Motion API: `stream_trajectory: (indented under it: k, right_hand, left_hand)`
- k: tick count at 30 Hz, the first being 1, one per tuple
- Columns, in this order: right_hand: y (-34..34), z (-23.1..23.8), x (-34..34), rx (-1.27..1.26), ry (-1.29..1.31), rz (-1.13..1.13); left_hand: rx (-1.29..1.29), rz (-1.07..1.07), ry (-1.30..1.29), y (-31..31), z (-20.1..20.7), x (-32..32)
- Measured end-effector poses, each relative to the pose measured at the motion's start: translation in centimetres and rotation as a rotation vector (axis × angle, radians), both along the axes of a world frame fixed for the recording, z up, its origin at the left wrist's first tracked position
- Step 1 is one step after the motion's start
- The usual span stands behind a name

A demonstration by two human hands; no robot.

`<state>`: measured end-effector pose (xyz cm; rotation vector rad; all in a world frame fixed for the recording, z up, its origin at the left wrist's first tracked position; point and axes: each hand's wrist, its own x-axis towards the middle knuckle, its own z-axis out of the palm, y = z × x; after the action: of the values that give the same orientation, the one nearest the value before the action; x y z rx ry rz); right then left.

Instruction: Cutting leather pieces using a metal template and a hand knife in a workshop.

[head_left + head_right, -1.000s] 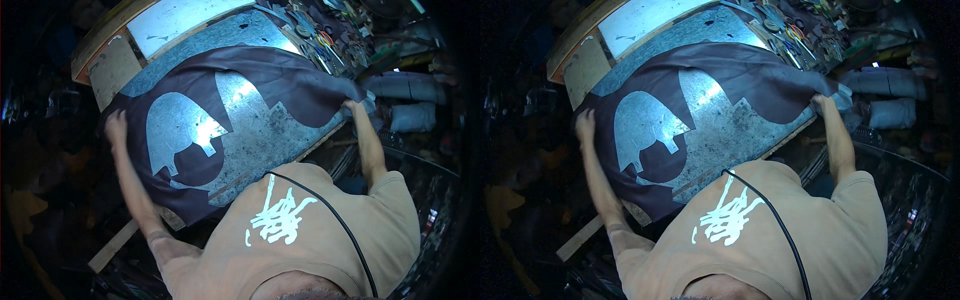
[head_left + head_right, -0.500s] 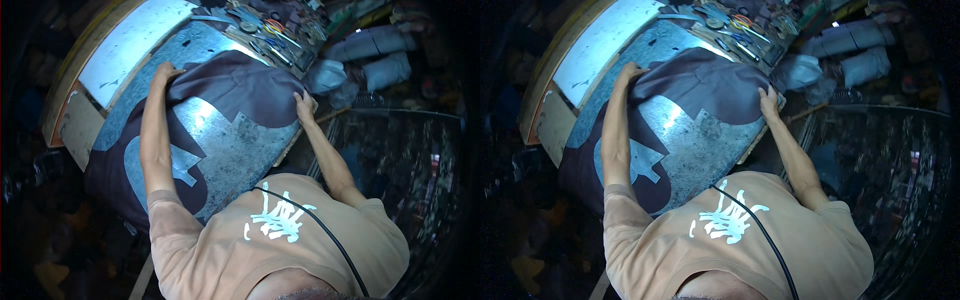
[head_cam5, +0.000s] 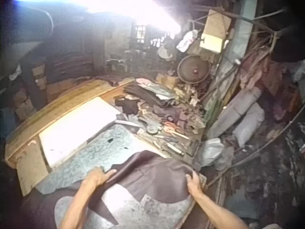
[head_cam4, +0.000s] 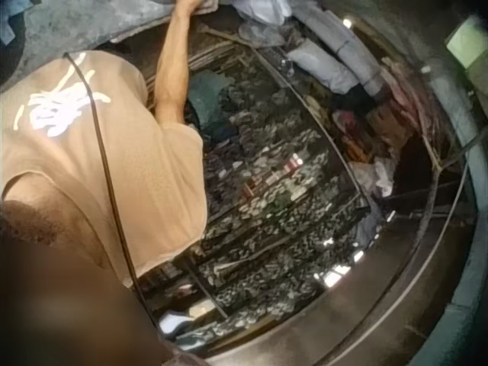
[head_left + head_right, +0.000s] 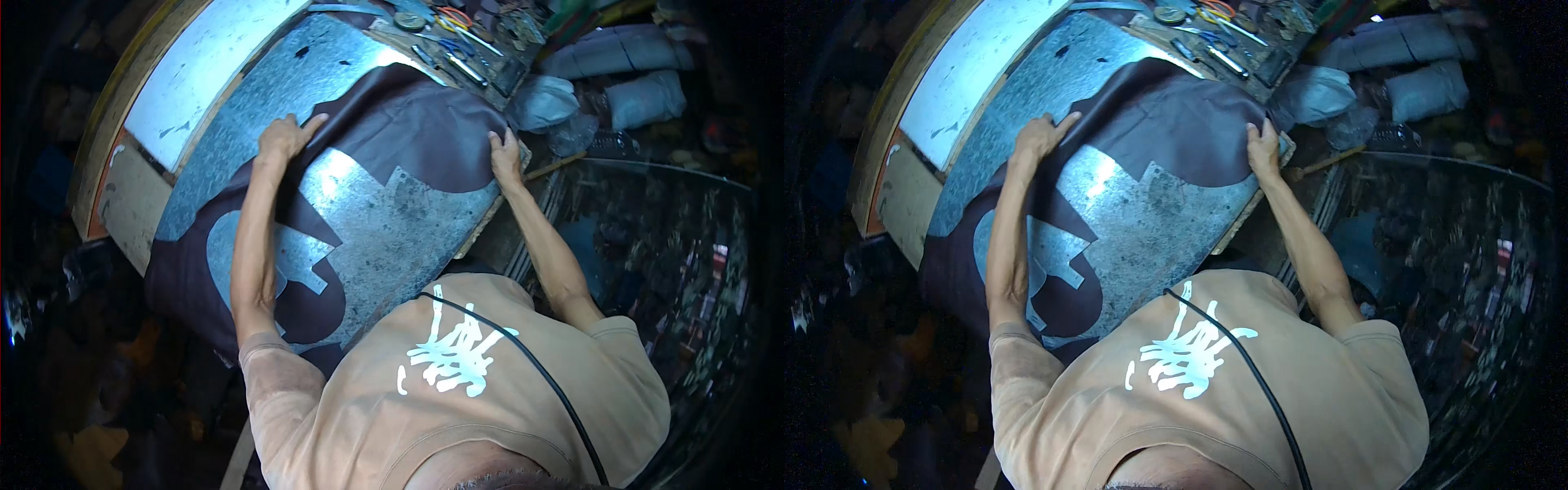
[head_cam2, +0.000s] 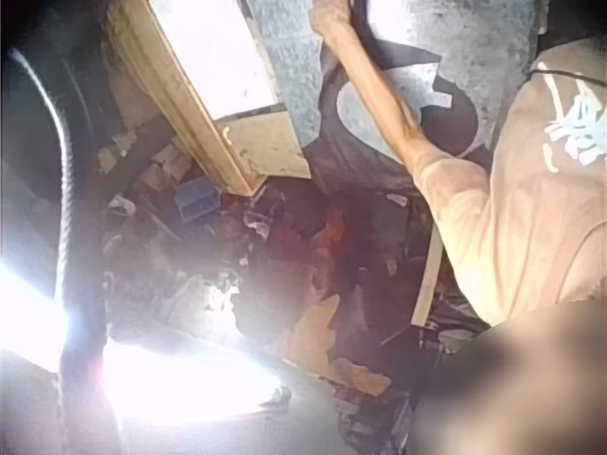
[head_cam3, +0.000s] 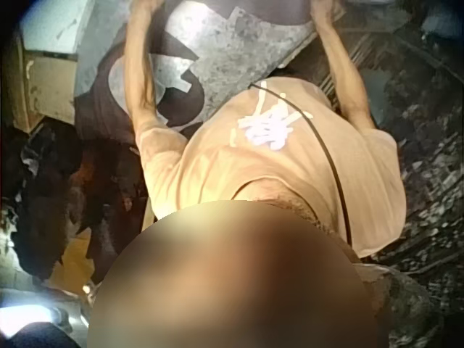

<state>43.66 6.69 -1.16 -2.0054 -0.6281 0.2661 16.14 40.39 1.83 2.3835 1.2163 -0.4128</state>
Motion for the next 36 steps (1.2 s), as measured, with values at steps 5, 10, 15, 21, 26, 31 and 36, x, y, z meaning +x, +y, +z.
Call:
stream_trajectory:
  k: [5,10,15,21,26,31,36]
  right_hand:
    - [0.2,1.5,-0.3,-0.023,0.016,-0.005]
    - [0.3,1.8,-1.0,0.118,0.422,0.014]
    - [2.5,4.1,-10.6,0.137,0.839,0.220]
    - [1.6,4.4,-11.5,-0.181,0.852,0.169]
    - [0.4,2.7,-10.7,-0.144,0.924,0.245]
    - [-0.2,0.8,-5.5,0.307,1.370,0.188]
    - [-0.4,-0.2,-5.2,0.316,1.280,0.365]
  left_hand:
    - [0.024,-0.056,-0.036,-1.6,1.8,-1.2]
    - [0.333,0.006,-0.524,5.0,2.1,-4.4]
    - [0.710,-0.176,-0.245,14.4,2.3,-6.8]
    - [0.903,-0.111,-0.021,9.7,-2.6,-1.1]
    - [0.704,-0.065,-0.271,-6.4,-7.1,3.6]
    - [0.410,-0.218,-0.533,-22.0,-5.9,6.1]
    - [0.119,-0.148,-0.776,-29.7,-3.8,4.9]
